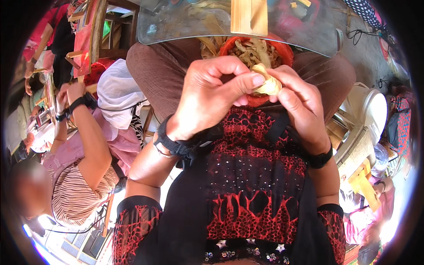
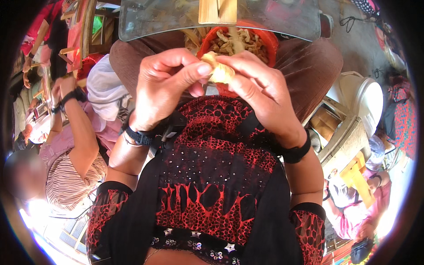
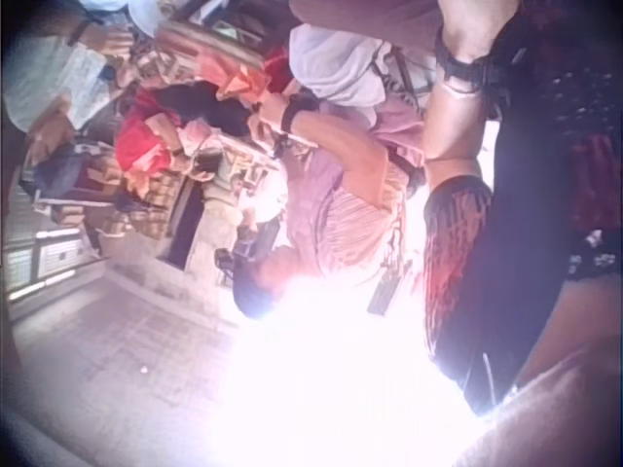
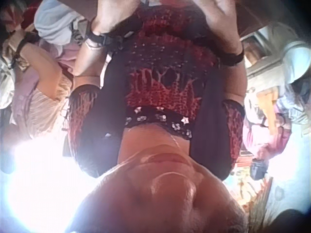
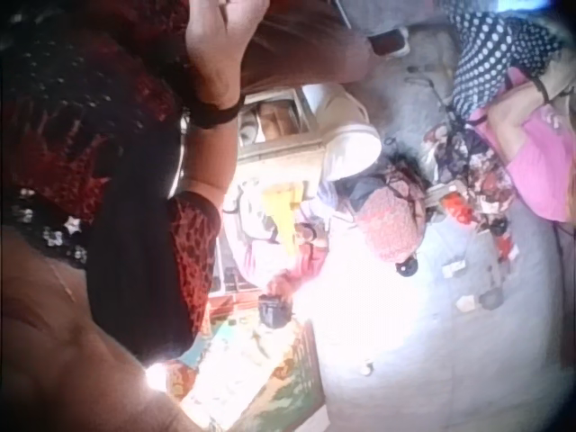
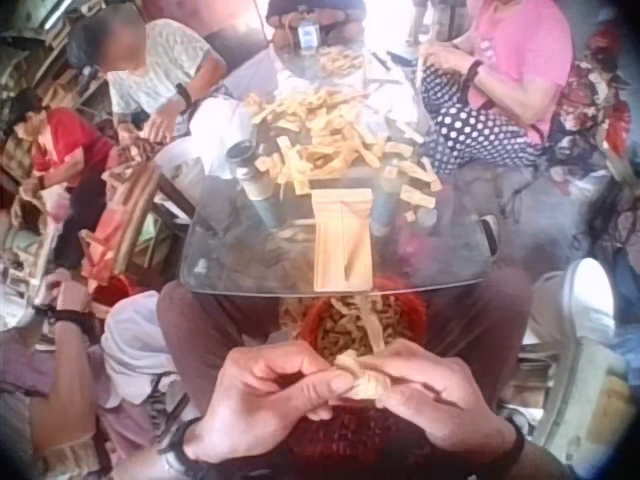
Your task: The person folds yellow paper strips into specific shapes by hand and places them into a red bowl.
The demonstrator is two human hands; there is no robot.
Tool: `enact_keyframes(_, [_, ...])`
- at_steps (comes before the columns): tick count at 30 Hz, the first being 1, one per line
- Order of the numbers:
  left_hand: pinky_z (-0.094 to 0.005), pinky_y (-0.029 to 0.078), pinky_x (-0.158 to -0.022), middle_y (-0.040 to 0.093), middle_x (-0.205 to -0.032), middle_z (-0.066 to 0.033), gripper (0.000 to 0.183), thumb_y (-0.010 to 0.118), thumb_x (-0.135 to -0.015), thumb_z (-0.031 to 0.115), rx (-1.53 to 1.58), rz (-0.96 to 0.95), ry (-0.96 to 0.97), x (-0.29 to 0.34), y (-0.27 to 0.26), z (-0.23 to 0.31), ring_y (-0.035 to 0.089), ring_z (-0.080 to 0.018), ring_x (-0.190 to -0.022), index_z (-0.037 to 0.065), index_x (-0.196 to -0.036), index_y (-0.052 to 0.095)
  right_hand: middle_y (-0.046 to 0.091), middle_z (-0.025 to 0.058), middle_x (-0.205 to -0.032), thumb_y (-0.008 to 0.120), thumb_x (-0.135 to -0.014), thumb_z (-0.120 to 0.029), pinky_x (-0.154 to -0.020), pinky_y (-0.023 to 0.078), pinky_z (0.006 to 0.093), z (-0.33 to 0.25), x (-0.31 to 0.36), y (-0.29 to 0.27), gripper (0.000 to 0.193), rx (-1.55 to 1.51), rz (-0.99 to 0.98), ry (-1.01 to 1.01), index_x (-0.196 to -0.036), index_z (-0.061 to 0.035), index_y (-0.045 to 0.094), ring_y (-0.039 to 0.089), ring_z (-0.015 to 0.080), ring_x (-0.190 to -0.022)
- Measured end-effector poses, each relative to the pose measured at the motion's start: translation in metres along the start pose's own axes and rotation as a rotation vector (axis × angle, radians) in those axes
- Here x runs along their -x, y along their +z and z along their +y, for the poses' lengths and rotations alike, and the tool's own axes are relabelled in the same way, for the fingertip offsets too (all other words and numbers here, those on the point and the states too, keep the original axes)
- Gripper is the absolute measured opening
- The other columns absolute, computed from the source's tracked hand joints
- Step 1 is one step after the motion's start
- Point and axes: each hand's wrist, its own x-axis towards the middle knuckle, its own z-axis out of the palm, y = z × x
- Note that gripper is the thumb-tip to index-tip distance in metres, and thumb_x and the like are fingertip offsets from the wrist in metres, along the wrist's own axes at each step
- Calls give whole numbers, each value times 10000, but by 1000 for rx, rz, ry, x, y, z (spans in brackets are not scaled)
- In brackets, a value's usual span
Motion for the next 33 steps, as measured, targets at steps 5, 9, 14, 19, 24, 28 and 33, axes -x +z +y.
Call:
enact_keyframes(5, [-236,496,-638,592,-849,-73,97,622,-915,70,24,-55,149,5,-29,1,592,-121,-669,-22,-885,614,659,82,-901,651,-839,0,-733,490,256,-5,-6,-24,177,403,26,-160,-1008,21,701,612,145,-817])
enact_keyframes(9, [-246,497,-644,595,-855,-97,112,621,-917,83,89,-37,204,7,-37,-9,594,-134,-674,-23,-883,611,648,84,-905,639,-842,8,-738,475,252,-10,-1,-24,171,488,11,-93,-1002,27,695,600,146,-818])
enact_keyframes(14, [-266,512,-742,586,-993,-111,180,692,-858,67,-161,-84,301,6,-46,-15,616,-165,-856,-5,-1005,619,633,95,-887,599,-899,-53,-688,470,250,-5,6,-13,133,255,-61,32,-951,54,659,617,150,-770])
enact_keyframes(19, [-391,490,-918,594,-1161,-117,581,867,-630,252,-736,-126,635,5,-44,31,597,-251,-1073,29,-1110,625,616,104,-803,619,-891,-79,-621,465,282,-23,-5,7,138,312,-83,5,-908,58,627,609,187,-677])
enact_keyframes(24, [-314,492,-545,634,-799,-101,271,799,-682,79,-679,-412,681,16,-18,85,641,-217,-684,29,-920,679,611,111,-712,713,-820,-90,-535,456,303,-94,-9,14,117,533,-238,-182,-828,15,660,596,224,-580])
enact_keyframes(28, [-256,425,-442,622,-693,-66,146,763,-693,-3,-570,-485,590,25,-24,89,616,-159,-583,32,-799,670,610,98,-677,750,-788,-101,-477,435,292,-101,0,8,133,568,-264,-249,-867,-5,701,574,208,-523])
enact_keyframes(33, [-223,435,-546,635,-776,0,188,789,-749,21,-240,-559,141,7,-26,42,571,-66,-657,20,-881,655,626,96,-722,708,-813,-75,-556,458,321,-52,6,3,83,497,-191,-33,-857,-11,679,605,237,-617])
